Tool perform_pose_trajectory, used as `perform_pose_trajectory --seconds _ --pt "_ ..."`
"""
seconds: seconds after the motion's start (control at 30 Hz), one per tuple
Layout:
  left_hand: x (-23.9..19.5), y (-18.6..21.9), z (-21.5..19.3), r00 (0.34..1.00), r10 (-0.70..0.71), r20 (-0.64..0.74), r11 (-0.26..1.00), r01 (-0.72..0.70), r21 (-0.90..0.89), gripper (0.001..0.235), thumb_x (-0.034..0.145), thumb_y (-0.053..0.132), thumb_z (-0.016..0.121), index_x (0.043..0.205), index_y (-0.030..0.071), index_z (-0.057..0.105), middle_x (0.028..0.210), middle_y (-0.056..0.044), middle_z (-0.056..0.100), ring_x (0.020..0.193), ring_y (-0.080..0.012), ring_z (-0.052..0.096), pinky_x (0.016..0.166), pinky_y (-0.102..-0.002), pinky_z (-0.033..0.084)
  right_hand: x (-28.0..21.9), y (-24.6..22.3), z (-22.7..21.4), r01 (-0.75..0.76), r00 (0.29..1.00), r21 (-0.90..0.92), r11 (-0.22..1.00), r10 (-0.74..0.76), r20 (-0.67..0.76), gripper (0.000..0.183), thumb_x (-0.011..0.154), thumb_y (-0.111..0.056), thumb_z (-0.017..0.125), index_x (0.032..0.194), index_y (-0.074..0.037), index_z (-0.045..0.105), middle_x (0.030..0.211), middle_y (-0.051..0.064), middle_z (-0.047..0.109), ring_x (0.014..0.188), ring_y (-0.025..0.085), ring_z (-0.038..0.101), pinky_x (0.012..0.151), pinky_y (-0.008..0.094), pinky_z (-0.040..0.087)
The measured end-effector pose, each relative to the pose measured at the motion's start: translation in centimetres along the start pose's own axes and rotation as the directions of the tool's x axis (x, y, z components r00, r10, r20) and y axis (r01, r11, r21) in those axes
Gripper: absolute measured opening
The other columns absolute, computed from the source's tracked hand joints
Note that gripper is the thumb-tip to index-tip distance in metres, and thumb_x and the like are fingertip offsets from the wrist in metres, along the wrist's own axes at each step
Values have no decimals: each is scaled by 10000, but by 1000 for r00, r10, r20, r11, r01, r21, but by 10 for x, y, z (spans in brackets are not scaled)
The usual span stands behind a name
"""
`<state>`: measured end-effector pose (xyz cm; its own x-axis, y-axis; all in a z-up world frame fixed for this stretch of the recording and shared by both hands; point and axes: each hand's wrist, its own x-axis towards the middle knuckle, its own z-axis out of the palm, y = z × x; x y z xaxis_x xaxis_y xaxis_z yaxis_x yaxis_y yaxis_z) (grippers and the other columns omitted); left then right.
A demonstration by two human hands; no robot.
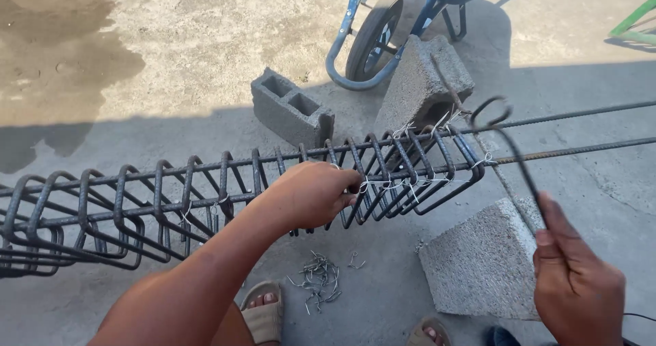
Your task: Tying steel rebars together using wire ties and a manual twisting tool to create a reinforcement cage.
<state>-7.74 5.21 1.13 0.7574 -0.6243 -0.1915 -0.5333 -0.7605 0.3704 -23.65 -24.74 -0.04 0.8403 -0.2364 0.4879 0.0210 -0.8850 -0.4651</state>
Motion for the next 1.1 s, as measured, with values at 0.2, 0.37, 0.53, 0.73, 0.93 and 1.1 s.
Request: perform_pose_trajectory --seconds 0.2,0.37,0.53,0.73,0.93,1.1 --pt "0 4 -1 989 22 -149 999 -28 -34 149 978 259 647 1020 136 719 864 -47 770 709 -237 724 695 -388 560 2 30 24 1 955 -435 900 128 268 487 1046 -189 584 1511 -330 626 598 170 718 326 258 465 436 440 422" --pt "-7 3 -7 985 -13 -171 997 -1 -81 176 972 283 641 1059 153 721 876 -33 788 731 -228 744 704 -399 567 -14 63 31 215 971 -396 892 -152 186 489 1103 -6 523 1580 -88 452 645 152 656 352 171 441 404 321 365" --pt "-2 -6 -6 978 -13 -209 999 4 -46 213 975 299 626 1095 145 712 913 -70 772 785 -276 735 720 -434 557 -4 54 21 80 979 -418 905 7 203 469 1044 -188 586 1508 -219 636 753 135 798 257 184 399 302 343 365" --pt "7 -3 -11 984 -45 -174 998 38 -46 213 977 297 642 1102 142 719 909 -56 783 737 -223 744 726 -379 573 -1 52 34 203 922 -819 538 177 344 648 1052 -439 386 1670 -544 223 574 -19 741 431 162 661 471 322 477" --pt "0 3 -2 980 43 -192 996 -57 -64 189 946 268 660 1072 137 715 932 -63 786 794 -282 742 712 -443 555 -11 33 15 181 981 -286 941 -195 -21 461 1123 209 628 1581 196 683 1190 363 770 318 224 409 303 335 330" --pt "-8 -6 1 992 10 -128 1000 -13 -18 215 955 269 661 1101 127 728 918 -86 782 735 -247 749 694 -388 584 -10 33 12 53 998 162 985 -56 15 478 1186 188 468 1649 90 538 657 190 531 480 248 437 471 352 369"
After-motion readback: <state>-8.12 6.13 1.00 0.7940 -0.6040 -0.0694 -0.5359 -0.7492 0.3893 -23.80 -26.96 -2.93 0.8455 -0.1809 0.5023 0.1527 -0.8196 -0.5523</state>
